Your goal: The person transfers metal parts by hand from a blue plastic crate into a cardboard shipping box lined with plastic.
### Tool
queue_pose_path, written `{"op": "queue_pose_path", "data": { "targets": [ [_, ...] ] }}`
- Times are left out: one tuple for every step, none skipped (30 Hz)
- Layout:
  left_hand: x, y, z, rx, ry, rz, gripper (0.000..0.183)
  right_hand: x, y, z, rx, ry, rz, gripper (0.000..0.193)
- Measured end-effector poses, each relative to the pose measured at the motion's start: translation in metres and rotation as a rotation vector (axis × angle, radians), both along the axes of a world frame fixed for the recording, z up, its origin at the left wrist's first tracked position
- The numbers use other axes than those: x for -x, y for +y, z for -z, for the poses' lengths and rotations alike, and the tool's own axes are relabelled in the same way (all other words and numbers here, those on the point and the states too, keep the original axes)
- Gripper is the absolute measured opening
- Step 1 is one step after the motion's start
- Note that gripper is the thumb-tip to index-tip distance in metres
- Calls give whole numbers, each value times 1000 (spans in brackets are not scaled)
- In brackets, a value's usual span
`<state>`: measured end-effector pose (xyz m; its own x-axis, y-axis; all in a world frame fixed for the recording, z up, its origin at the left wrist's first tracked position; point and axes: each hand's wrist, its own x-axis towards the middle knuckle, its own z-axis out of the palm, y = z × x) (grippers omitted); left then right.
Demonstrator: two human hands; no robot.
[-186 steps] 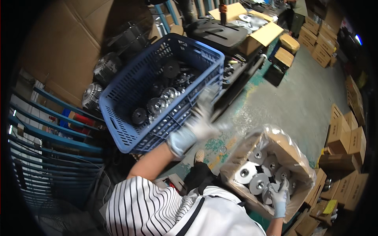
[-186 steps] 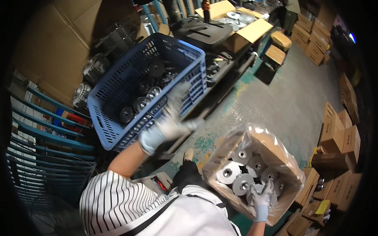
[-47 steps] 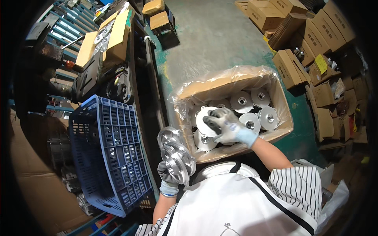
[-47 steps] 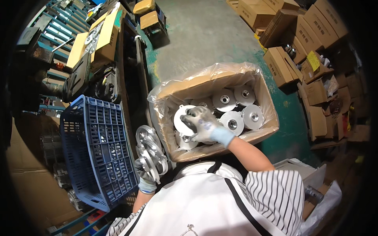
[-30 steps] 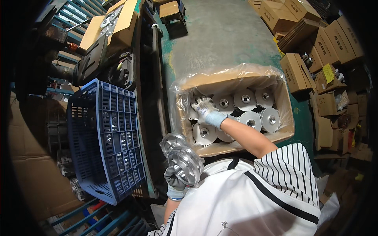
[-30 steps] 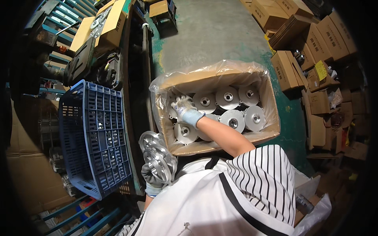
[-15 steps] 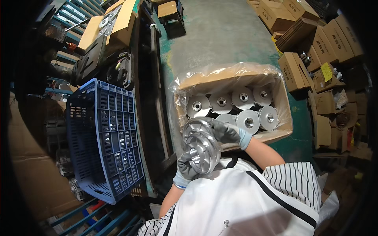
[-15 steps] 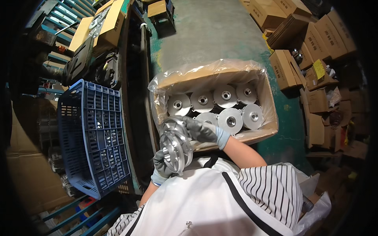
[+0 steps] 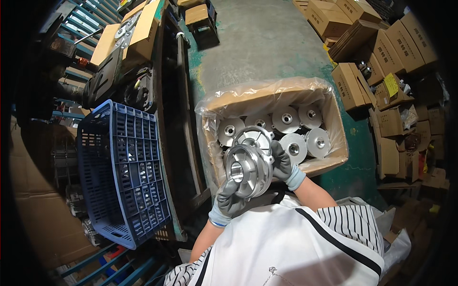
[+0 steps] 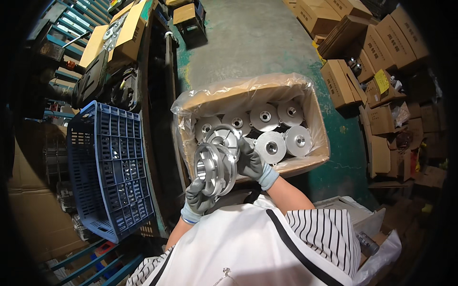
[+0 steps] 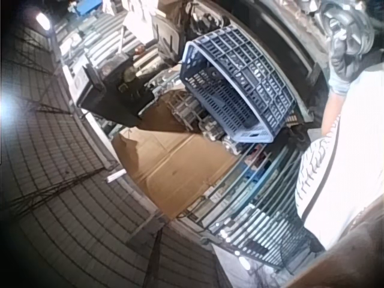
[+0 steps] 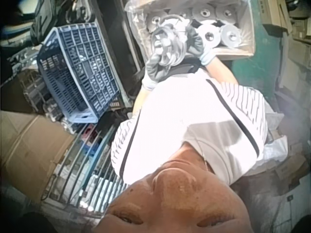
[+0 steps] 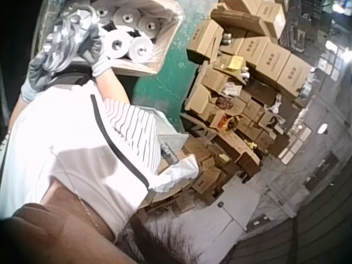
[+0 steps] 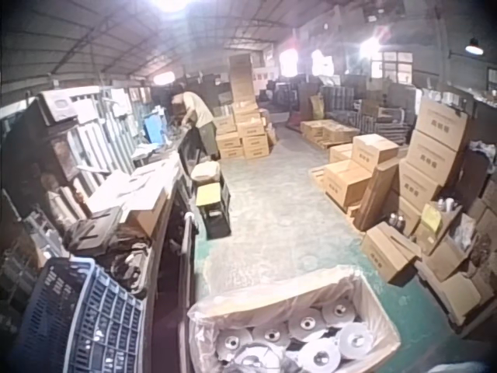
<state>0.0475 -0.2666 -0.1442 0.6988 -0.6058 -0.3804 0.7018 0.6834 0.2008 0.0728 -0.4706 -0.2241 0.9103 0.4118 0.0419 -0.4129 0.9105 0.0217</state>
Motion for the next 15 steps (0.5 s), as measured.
{"op": "queue_pose_path", "data": {
  "targets": [
    [3, 6, 4, -3, -2, -6, 52, -5, -3, -11, -3, -2, -6, 63],
    [8, 10, 8, 24, -5, -25, 52, -9, -8, -20, -40, 78, -29, 60],
    [11, 12, 11, 52, -7, -45, 53, -10, -12, -23, -78, 157, -52, 58],
    [14, 9, 5, -47, 1, -103, 52, -4, -21, 15, 59, 184, 135, 54],
    [17, 12, 6, -50, 2, -108, 52, -12, -30, 2, 171, 332, 92, 56],
    [18, 18, 9, 7, -10, -158, 51, -26, -31, -10, 656, 74, 180, 59],
    [19, 22, 13, 67, -20, -199, 50, -39, -30, -28, 1136, -198, 271, 62],
    [20, 27, 18, 60, 3, -253, 51, -45, -28, -38, 1522, -362, 302, 70],
    [24, 36, 30, 59, 3, -256, 51, -51, -30, -46, 2052, -452, 100, 70],
    [26, 45, 46, 29, 39, -301, 52, -55, -29, -42, 2213, -569, 65, 70],
    [22, 44, 46, 2, 76, -344, 53, -60, -27, -32, 2373, -688, 25, 70],
    [22, 41, 44, -57, 94, -343, 53, -65, -26, -18, 2407, -715, -42, 70],
    [22, 42, 43, -56, 94, -343, 53, -70, -24, -12, 2407, -716, -42, 70],
    [23, 43, 43, -39, 92, -352, 54, -74, -22, -6, 2439, -734, -82, 70],
    [23, 44, 43, -22, 91, -360, 54, -77, -21, -1, 2469, -751, -124, 71]
  ]
}}
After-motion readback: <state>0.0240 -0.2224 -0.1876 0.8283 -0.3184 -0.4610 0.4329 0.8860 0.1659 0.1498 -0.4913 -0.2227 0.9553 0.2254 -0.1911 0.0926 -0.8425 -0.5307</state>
